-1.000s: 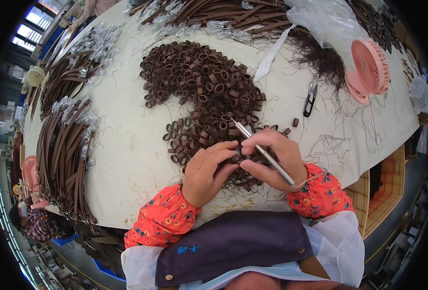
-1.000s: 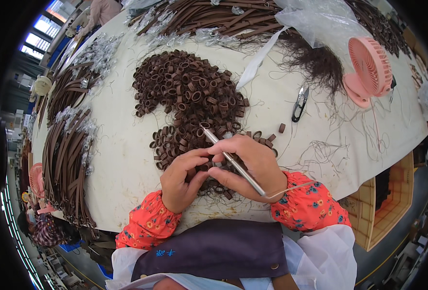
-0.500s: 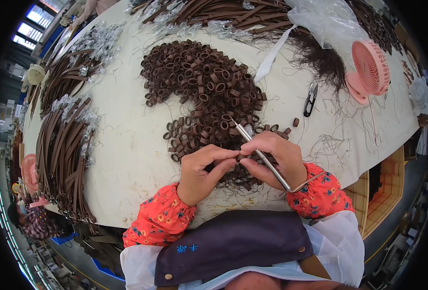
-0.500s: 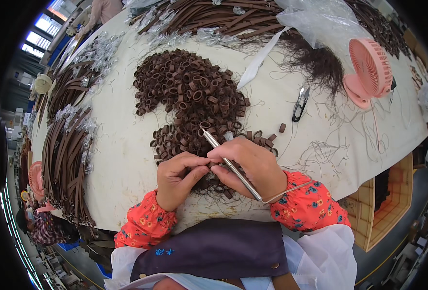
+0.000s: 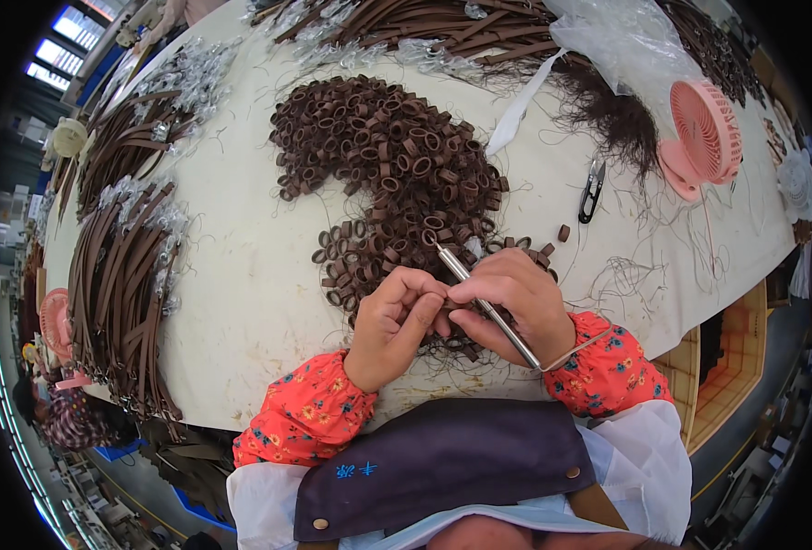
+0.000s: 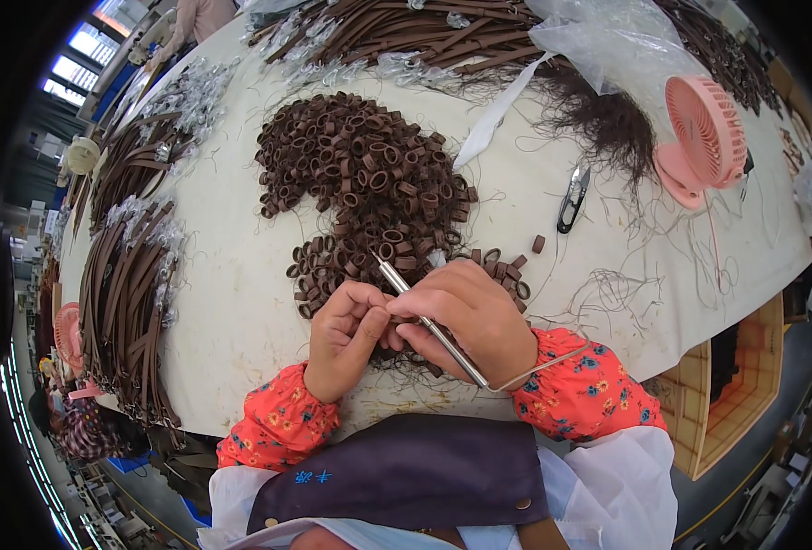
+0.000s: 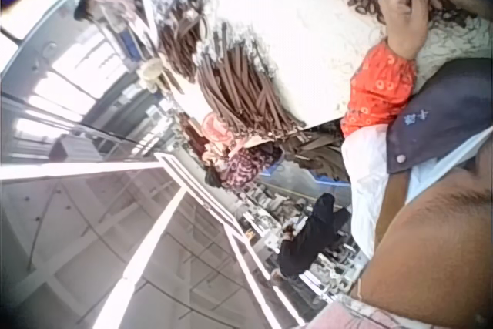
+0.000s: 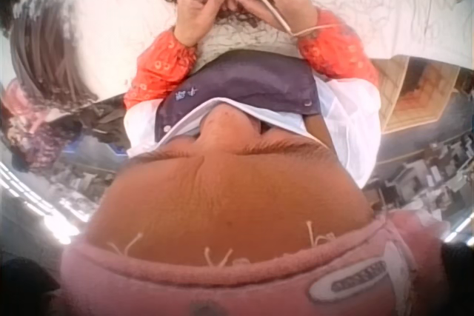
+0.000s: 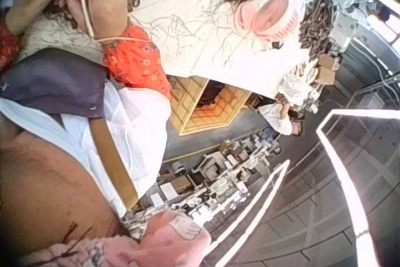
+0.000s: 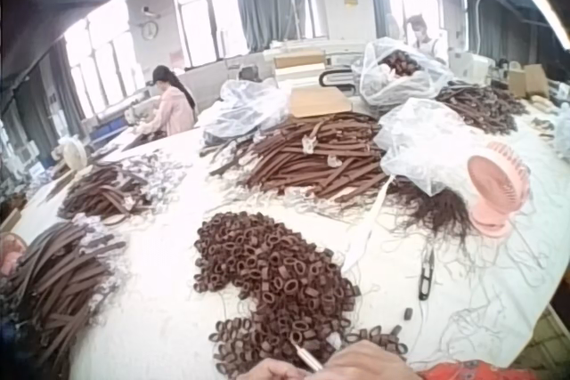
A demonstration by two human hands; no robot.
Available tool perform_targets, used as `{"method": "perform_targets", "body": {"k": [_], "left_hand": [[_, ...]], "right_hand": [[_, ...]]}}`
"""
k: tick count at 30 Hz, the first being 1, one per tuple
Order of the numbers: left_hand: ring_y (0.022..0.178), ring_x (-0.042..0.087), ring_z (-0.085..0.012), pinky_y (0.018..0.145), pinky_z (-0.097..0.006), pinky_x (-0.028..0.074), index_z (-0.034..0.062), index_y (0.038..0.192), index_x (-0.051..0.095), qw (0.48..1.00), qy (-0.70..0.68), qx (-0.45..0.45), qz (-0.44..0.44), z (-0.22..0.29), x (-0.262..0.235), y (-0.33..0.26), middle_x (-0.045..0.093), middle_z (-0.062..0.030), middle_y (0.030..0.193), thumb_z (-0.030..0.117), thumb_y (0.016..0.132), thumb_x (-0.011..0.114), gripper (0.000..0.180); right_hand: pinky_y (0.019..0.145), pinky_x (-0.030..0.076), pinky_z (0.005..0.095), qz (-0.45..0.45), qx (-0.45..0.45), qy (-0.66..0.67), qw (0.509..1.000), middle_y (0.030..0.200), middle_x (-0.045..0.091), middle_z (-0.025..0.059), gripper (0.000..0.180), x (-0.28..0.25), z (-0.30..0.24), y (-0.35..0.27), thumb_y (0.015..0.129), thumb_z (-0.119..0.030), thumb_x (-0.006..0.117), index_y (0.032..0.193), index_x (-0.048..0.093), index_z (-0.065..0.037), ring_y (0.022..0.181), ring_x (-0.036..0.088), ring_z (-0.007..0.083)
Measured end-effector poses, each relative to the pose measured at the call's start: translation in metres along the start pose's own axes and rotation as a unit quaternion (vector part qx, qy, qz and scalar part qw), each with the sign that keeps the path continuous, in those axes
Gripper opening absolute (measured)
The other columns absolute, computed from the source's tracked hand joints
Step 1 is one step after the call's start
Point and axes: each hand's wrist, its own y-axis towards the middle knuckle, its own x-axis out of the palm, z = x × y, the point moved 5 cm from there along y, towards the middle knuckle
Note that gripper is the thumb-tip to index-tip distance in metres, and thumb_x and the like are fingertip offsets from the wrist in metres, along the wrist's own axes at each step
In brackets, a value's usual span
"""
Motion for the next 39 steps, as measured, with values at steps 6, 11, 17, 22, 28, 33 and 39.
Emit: {"method": "perform_targets", "body": {"k": [6, 11, 17, 22, 28, 33, 39], "left_hand": [[0.07, 0.055, -0.0056, 0.062, -0.019, 0.045, 0.0002, 0.104, 0.052, 0.998, 0.027, 0.044, 0.042, 0.003, -0.003, 0.001, 0.064, -0.0042, 0.087, 0.005, 0.098, 0.049, 0.008], [0.07, 0.054, -0.0059, 0.064, -0.02, 0.045, 0.0002, 0.103, 0.051, 0.995, 0.079, 0.054, 0.033, 0.004, -0.004, -0.002, 0.063, -0.0061, 0.09, 0.005, 0.098, 0.049, 0.007], [0.073, 0.053, -0.0068, 0.066, -0.02, 0.045, 0.0007, 0.104, 0.048, 0.992, 0.117, 0.033, 0.015, 0.005, -0.003, -0.003, 0.062, -0.0095, 0.1, 0.006, 0.099, 0.048, 0.007], [0.064, 0.055, -0.0048, 0.057, -0.019, 0.043, 0.0001, 0.101, 0.055, 0.991, 0.105, 0.065, 0.049, 0.006, -0.003, -0.002, 0.061, -0.0025, 0.078, 0.004, 0.097, 0.051, 0.007], [0.073, 0.053, -0.0068, 0.066, -0.02, 0.046, 0.0009, 0.105, 0.048, 0.993, 0.109, 0.031, 0.016, 0.005, -0.003, -0.003, 0.063, -0.0097, 0.099, 0.006, 0.099, 0.048, 0.008], [0.076, 0.055, -0.0074, 0.067, -0.021, 0.047, 0.0007, 0.105, 0.048, 0.993, 0.106, 0.042, 0.018, 0.004, -0.004, -0.003, 0.063, -0.0103, 0.099, 0.005, 0.099, 0.047, 0.007], [0.069, 0.059, -0.0064, 0.061, -0.02, 0.047, -0.0003, 0.103, 0.052, 0.993, 0.073, 0.067, 0.058, 0.008, 0.003, -0.002, 0.064, -0.005, 0.085, 0.004, 0.098, 0.049, 0.007]], "right_hand": [[0.076, 0.051, 0.032, 0.024, 0.176, 0.144, 0.974, 0.088, 0.065, 0.0082, 0.021, 0.002, 0.012, -0.009, 0.09, -0.011, 0.064, 0.109, 0.059, -0.006, 0.078, 0.065, 0.0185], [0.089, 0.047, 0.0323, 0.027, 0.229, 0.391, 0.891, 0.07, 0.061, 0.0048, 0.026, -0.007, 0.021, -0.014, 0.102, -0.02, 0.043, 0.103, 0.057, 0.003, 0.073, 0.064, 0.0136], [0.094, 0.044, 0.0335, -0.01, 0.22, 0.373, 0.901, 0.067, 0.059, 0.0032, 0.026, -0.005, 0.02, -0.012, 0.102, -0.02, 0.043, 0.1, 0.058, 0.002, 0.07, 0.063, 0.0126], [0.087, 0.047, 0.0312, -0.006, 0.245, 0.386, 0.889, 0.069, 0.059, 0.0028, 0.025, -0.002, 0.02, -0.014, 0.102, -0.02, 0.044, 0.101, 0.058, 0.001, 0.069, 0.062, 0.0116], [0.084, 0.048, 0.0291, -0.001, 0.248, 0.383, 0.89, 0.072, 0.059, 0.0029, 0.026, -0.002, 0.019, -0.016, 0.102, -0.02, 0.044, 0.101, 0.058, 0.001, 0.069, 0.062, 0.0109], [0.081, 0.048, 0.0304, 0.013, 0.225, 0.339, 0.913, 0.08, 0.061, 0.0037, 0.016, -0.002, 0.023, -0.017, 0.097, -0.015, 0.053, 0.103, 0.058, -0.002, 0.07, 0.062, 0.0115], [0.074, 0.047, 0.0374, -0.016, 0.086, 0.054, 0.995, 0.088, 0.064, 0.0058, 0.039, 0.009, 0.007, -0.005, 0.073, -0.004, 0.074, 0.107, 0.057, -0.009, 0.082, 0.062, 0.0274]]}}
